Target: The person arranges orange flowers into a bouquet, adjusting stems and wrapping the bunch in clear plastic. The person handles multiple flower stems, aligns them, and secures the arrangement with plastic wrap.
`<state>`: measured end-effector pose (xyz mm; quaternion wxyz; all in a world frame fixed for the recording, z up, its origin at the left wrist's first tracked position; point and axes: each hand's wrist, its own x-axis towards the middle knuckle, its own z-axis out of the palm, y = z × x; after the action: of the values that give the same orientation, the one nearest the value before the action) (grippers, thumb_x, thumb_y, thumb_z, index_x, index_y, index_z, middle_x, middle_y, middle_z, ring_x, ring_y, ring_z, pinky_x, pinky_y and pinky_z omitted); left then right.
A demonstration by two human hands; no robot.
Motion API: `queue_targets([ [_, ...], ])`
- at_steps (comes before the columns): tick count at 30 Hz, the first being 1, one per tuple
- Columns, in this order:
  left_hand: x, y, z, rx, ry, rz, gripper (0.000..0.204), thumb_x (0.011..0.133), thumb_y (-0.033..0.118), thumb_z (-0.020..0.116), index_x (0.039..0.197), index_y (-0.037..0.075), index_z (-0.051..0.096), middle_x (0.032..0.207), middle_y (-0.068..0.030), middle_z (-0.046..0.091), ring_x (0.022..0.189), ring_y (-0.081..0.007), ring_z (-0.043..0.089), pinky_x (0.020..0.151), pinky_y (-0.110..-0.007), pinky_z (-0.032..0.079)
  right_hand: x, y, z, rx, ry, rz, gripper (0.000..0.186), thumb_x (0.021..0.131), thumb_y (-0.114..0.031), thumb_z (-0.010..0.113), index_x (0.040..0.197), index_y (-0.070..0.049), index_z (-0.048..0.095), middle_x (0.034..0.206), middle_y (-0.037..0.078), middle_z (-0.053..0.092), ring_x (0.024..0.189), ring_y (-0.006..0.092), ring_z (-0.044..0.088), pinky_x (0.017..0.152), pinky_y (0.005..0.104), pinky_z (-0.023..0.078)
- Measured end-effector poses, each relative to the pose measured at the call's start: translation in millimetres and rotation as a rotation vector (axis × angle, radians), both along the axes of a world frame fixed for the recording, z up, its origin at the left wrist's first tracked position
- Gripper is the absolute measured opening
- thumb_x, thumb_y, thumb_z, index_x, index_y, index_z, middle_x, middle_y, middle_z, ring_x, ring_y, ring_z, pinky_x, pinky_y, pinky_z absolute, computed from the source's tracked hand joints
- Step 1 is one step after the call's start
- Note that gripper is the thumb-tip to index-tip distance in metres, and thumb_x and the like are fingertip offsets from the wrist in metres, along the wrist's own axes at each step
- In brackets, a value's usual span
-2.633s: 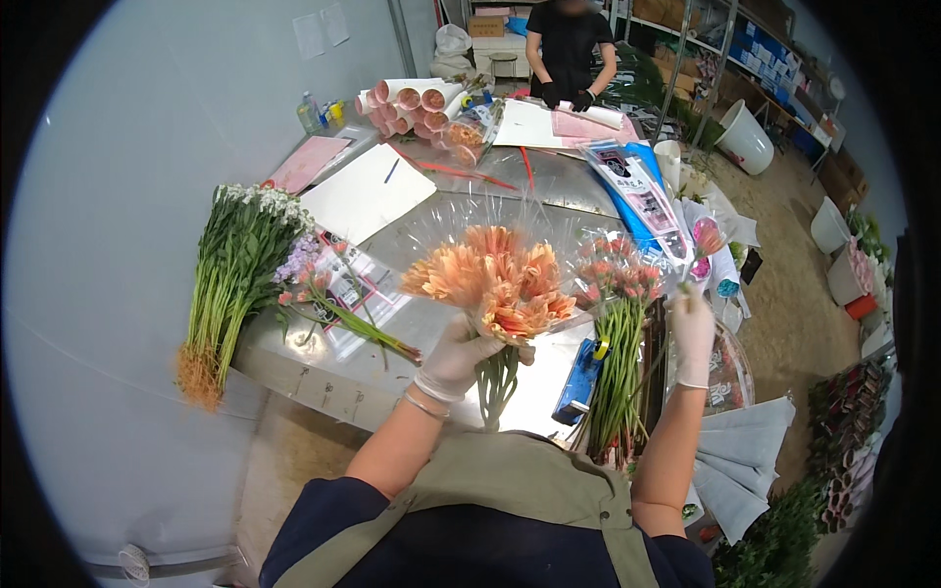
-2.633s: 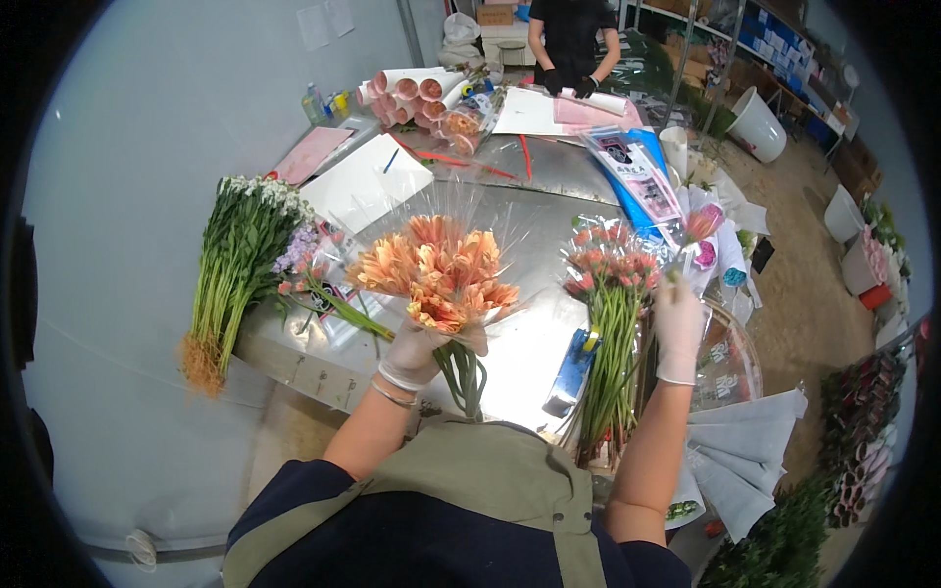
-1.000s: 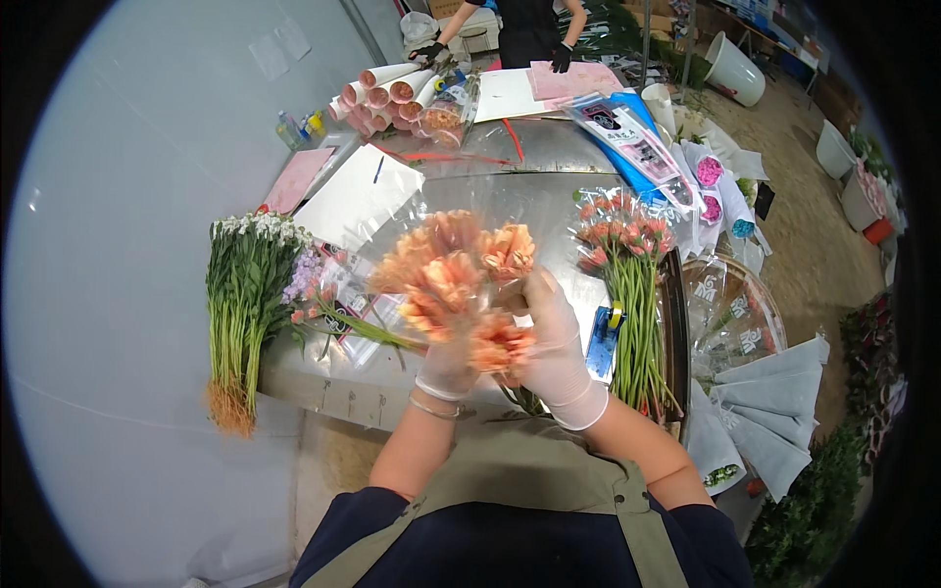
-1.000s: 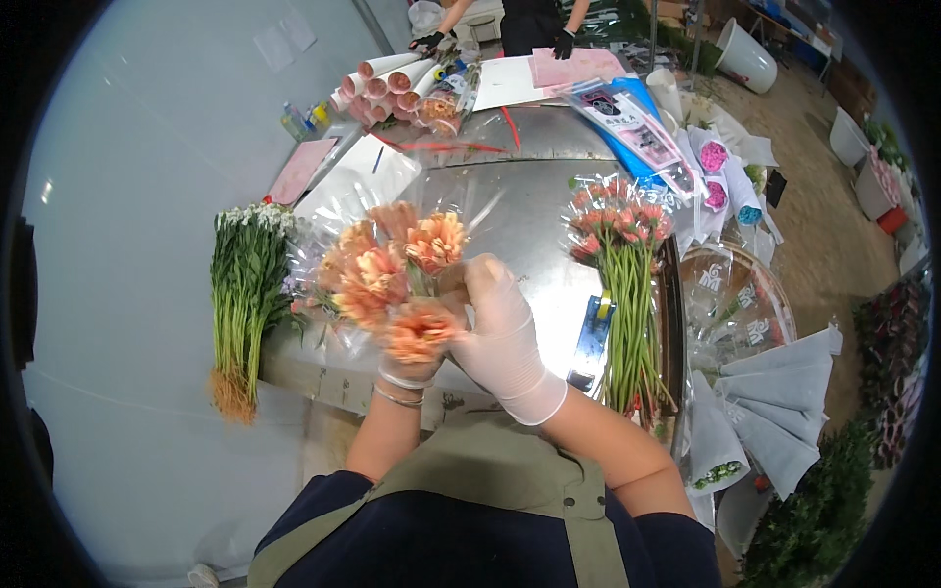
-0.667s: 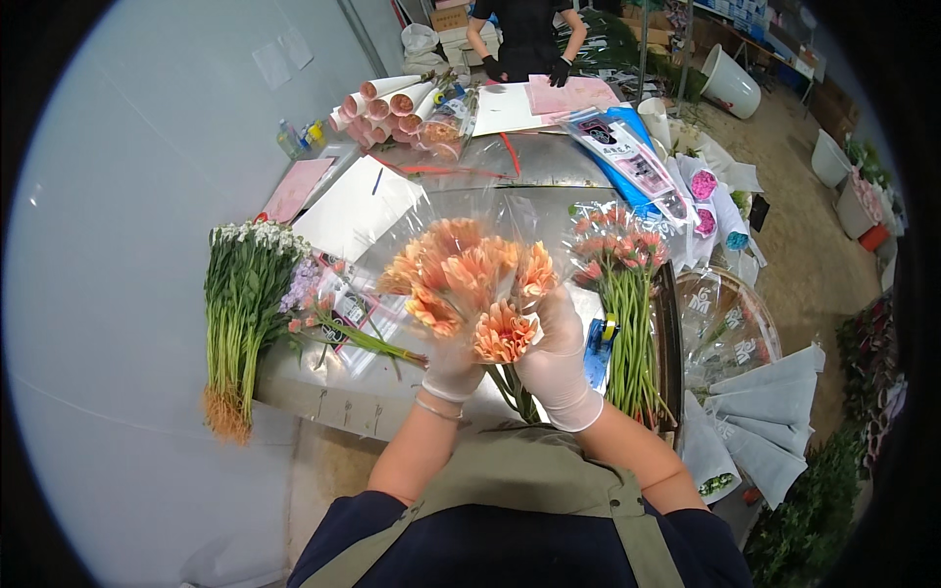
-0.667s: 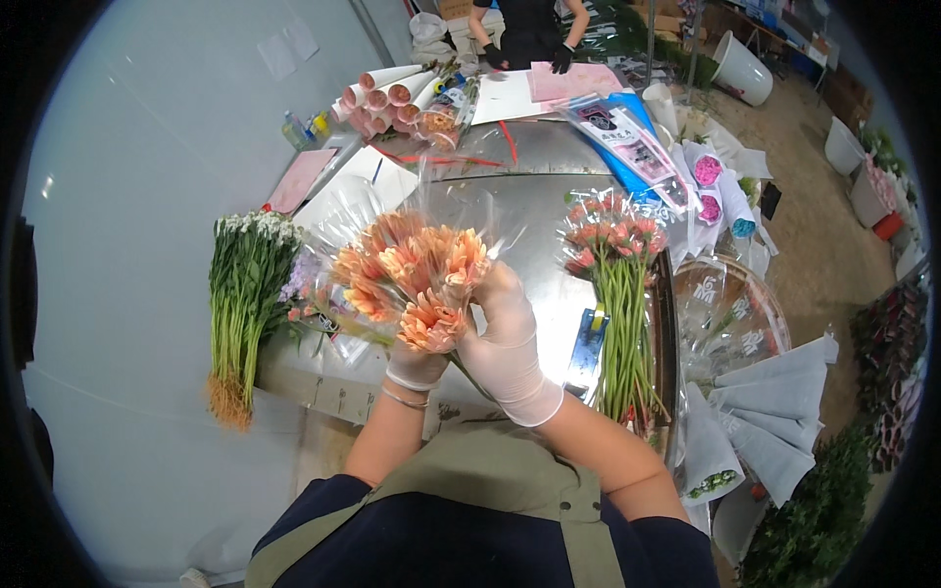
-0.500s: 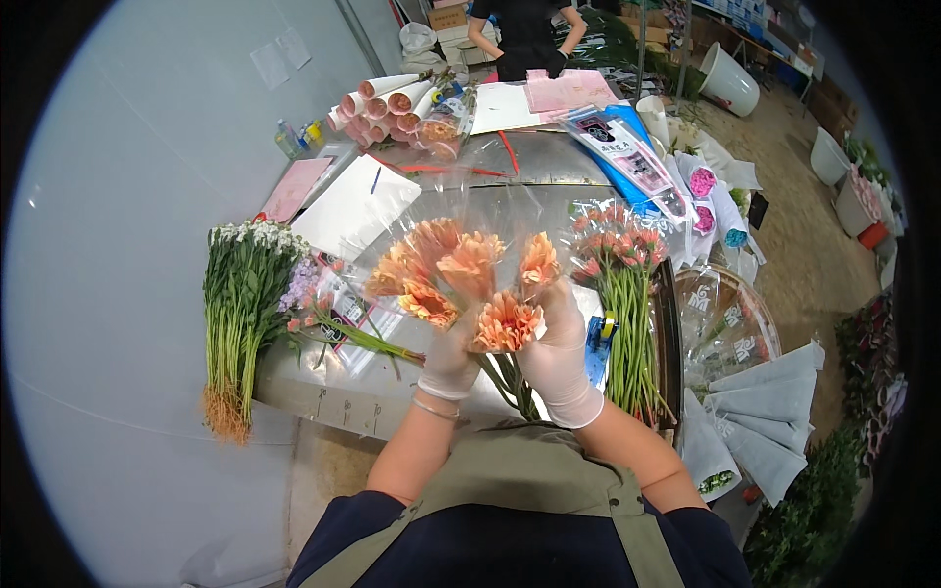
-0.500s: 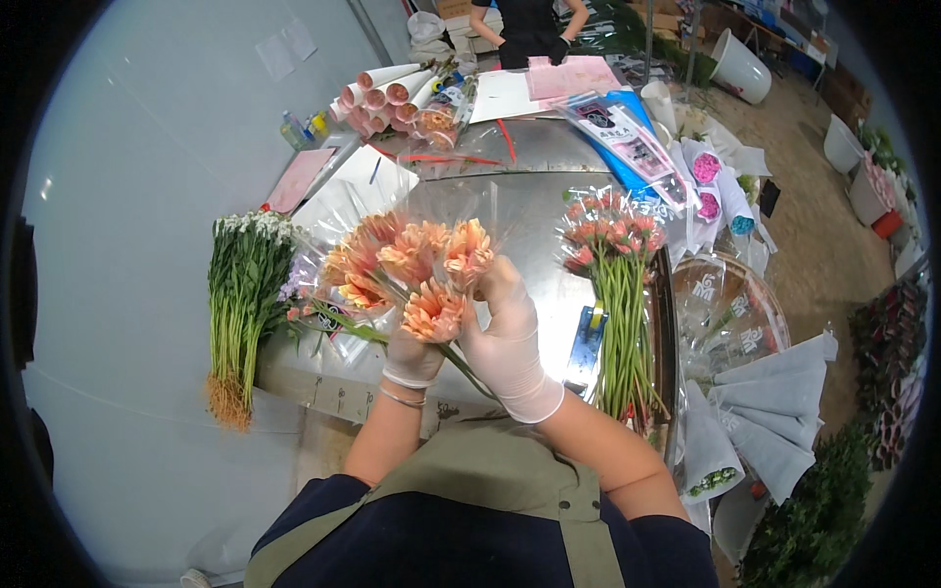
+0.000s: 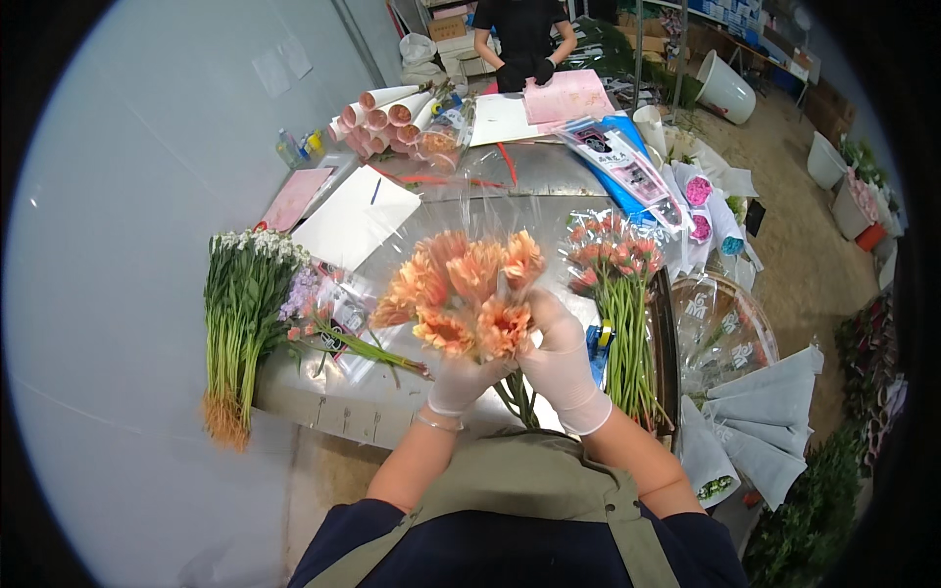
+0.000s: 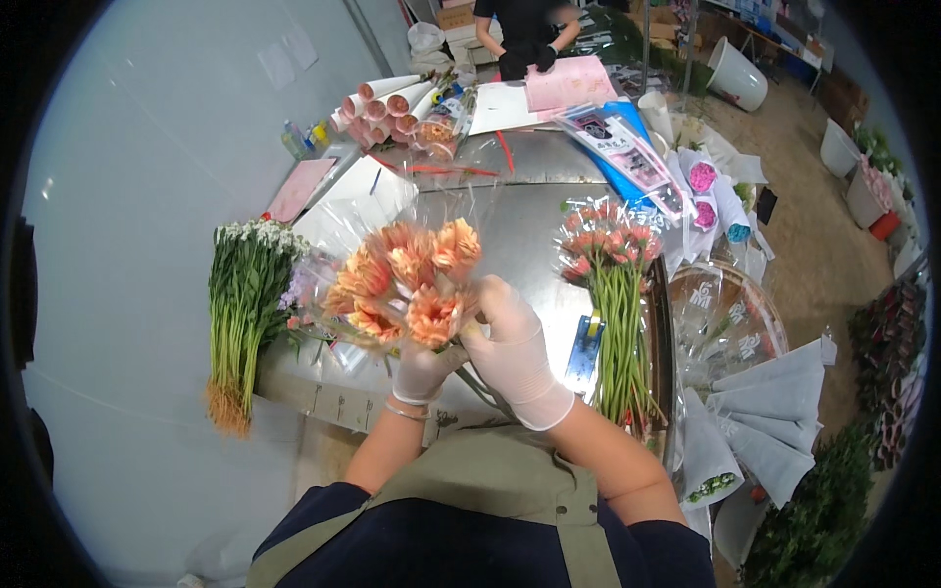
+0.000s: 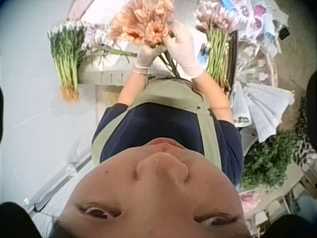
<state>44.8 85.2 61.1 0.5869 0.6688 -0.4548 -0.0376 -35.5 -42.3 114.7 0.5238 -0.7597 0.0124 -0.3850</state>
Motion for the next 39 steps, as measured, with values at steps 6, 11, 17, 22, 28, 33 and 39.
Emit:
queue_targets([
  [6,-20.8,-11.7,28.1,-0.304,0.598,0.022,0.012,0.088,0.007,0.063,0.097,0.000,0.060,0.091,-0.0054,0.062,0.081,-0.0127,0.058,0.073,-0.027,0.047,-15.0,-6.4,-2.7,0.018,0.177,0.023,0.015,0.082,-0.006,0.068,0.093,-0.001,0.060,0.085,0.012,0.061,0.076,0.0240,0.064,0.067,0.0328,0.050],
  [11,-9.3,-4.0,13.6,-0.319,0.678,-0.135,0.018,0.089,0.014,0.066,0.099,0.002,0.057,0.084,-0.0040,0.056,0.074,-0.0142,0.057,0.068,-0.027,0.047,-24.9,-19.7,-7.4,-0.145,0.376,0.087,0.013,0.085,-0.012,0.066,0.094,-0.004,0.063,0.085,0.015,0.066,0.076,0.0298,0.067,0.067,0.0357,0.052],
  [17,-24.2,-13.6,16.6,-0.234,0.565,-0.043,0.025,0.092,0.025,0.066,0.094,0.001,0.059,0.077,-0.0019,0.057,0.067,-0.0107,0.054,0.062,-0.025,0.045,-30.5,-17.8,-1.3,-0.229,0.254,0.029,0.009,0.084,-0.006,0.067,0.089,-0.001,0.062,0.077,0.013,0.065,0.068,0.0237,0.066,0.064,0.0316,0.052],
  [22,-23.3,-12.5,-7.8,-0.456,0.863,-0.326,0.034,0.083,0.007,0.065,0.116,-0.002,0.059,0.116,-0.0104,0.059,0.103,-0.0191,0.057,0.097,-0.032,0.043,-37.8,-26.1,22.4,-0.107,0.095,0.017,0.013,0.081,0.001,0.069,0.086,-0.002,0.058,0.074,0.009,0.060,0.067,0.0181,0.062,0.063,0.0293,0.050],
  [28,-30.9,-12.5,6.0,-0.112,0.297,-0.142,0.043,0.088,0.007,0.060,0.128,-0.002,0.049,0.118,-0.0108,0.060,0.106,-0.0214,0.058,0.094,-0.033,0.045,-75.1,-62.5,112.9,0.167,-0.335,-0.265,0.009,0.097,-0.009,0.052,0.094,-0.001,0.056,0.076,0.005,0.059,0.061,0.0098,0.055,0.054,0.0224,0.046],
  [33,-25.4,-9.1,3.8,-0.235,0.677,-0.349,0.028,0.091,0.008,0.058,0.117,-0.003,0.057,0.099,-0.0084,0.067,0.092,-0.0198,0.064,0.088,-0.033,0.049,-120.3,-111.0,148.6,0.117,-0.545,-0.280,0.019,0.100,-0.013,0.051,0.108,0.002,0.059,0.076,0.004,0.058,0.058,0.0054,0.048,0.047,0.0169,0.034],
  [39,-27.8,-4.5,10.3,-0.186,0.513,-0.260,0.032,0.096,0.012,0.057,0.125,-0.002,0.055,0.112,-0.0072,0.064,0.103,-0.0163,0.060,0.095,-0.032,0.045,-96.4,-142.1,96.8,0.168,-0.029,-0.402,0.019,0.100,-0.018,0.052,0.107,-0.004,0.064,0.074,0.000,0.059,0.062,0.0071,0.053,0.054,0.0187,0.039],
])
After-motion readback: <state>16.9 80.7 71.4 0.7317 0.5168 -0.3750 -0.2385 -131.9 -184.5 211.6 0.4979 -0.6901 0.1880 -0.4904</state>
